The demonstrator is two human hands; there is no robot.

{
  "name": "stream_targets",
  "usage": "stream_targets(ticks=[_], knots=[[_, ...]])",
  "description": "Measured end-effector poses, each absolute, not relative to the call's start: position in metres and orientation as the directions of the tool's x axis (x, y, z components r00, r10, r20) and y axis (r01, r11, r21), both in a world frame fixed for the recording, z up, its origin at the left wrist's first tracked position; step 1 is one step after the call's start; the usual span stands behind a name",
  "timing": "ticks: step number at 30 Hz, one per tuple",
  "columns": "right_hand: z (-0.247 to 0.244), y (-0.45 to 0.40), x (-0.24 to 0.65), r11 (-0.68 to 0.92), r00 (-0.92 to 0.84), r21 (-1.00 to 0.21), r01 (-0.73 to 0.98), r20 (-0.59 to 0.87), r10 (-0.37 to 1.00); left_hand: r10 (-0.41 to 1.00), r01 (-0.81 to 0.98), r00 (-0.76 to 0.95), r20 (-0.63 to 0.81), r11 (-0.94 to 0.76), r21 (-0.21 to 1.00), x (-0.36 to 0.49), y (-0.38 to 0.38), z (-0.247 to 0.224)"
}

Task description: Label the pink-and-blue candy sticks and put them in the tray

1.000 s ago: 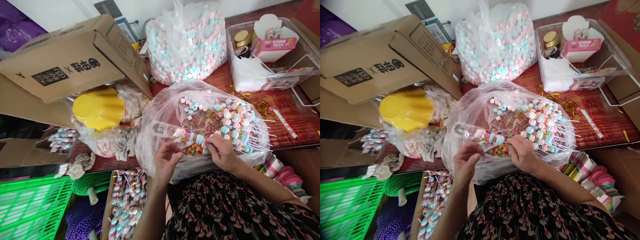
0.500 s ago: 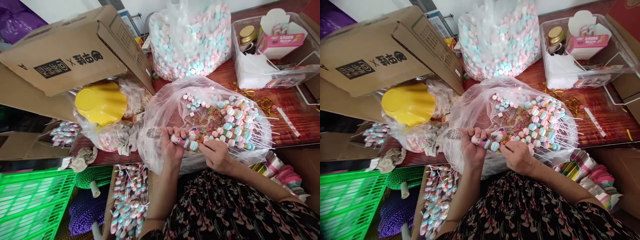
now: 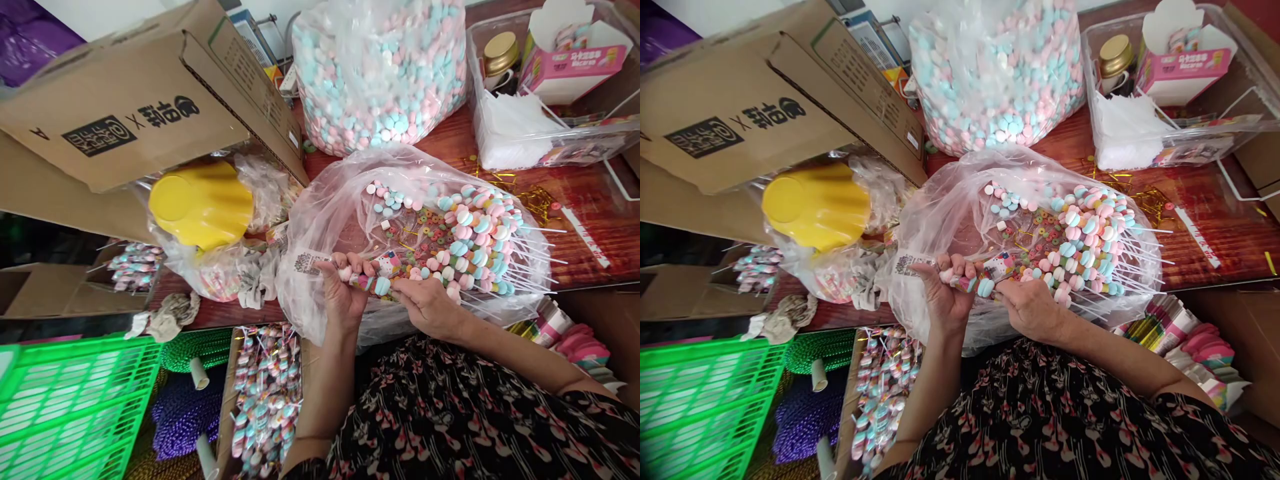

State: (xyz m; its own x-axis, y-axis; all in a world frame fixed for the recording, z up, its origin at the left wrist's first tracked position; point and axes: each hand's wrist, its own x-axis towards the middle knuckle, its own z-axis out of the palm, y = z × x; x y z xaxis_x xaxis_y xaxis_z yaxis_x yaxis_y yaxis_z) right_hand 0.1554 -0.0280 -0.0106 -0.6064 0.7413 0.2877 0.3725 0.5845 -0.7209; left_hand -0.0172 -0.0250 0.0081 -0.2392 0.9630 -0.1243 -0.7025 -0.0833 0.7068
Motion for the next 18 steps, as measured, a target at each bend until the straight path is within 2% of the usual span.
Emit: stream_targets(ticks=[3, 6, 9, 11, 14, 18], knots=[[-0.010, -0.027, 0.150, 0.708, -0.595, -0.535, 0.462, 0.405, 0.694, 0.949, -0.629, -0.294, -0.111, -0.105, 0.771, -0.015, -0.025, 0.007], [-0.011, -0.020, 0.147, 0.766, -0.569, -0.349, 0.540, 0.520, 0.637, 0.942, -0.642, -0.301, -0.147, -0.086, 0.762, -0.018, -0.025, 0.010], [-0.012, -0.011, 0.149, 0.761, -0.531, -0.321, 0.563, 0.565, 0.632, 0.936, -0.720, -0.252, -0.246, -0.011, 0.694, -0.022, -0.024, 0.015], [-0.014, -0.009, 0.151, 0.745, -0.508, -0.394, 0.538, 0.554, 0.659, 0.934, -0.737, -0.242, -0.263, -0.001, 0.675, -0.023, -0.025, 0.018], [-0.016, -0.010, 0.149, 0.671, -0.483, -0.624, 0.401, 0.478, 0.733, 0.941, -0.708, -0.271, -0.202, -0.053, 0.704, -0.021, -0.028, 0.017], [-0.013, -0.012, 0.145, 0.441, -0.479, -0.886, 0.144, 0.327, 0.815, 0.954, -0.672, -0.266, -0.138, -0.081, 0.736, -0.020, -0.031, 0.012]])
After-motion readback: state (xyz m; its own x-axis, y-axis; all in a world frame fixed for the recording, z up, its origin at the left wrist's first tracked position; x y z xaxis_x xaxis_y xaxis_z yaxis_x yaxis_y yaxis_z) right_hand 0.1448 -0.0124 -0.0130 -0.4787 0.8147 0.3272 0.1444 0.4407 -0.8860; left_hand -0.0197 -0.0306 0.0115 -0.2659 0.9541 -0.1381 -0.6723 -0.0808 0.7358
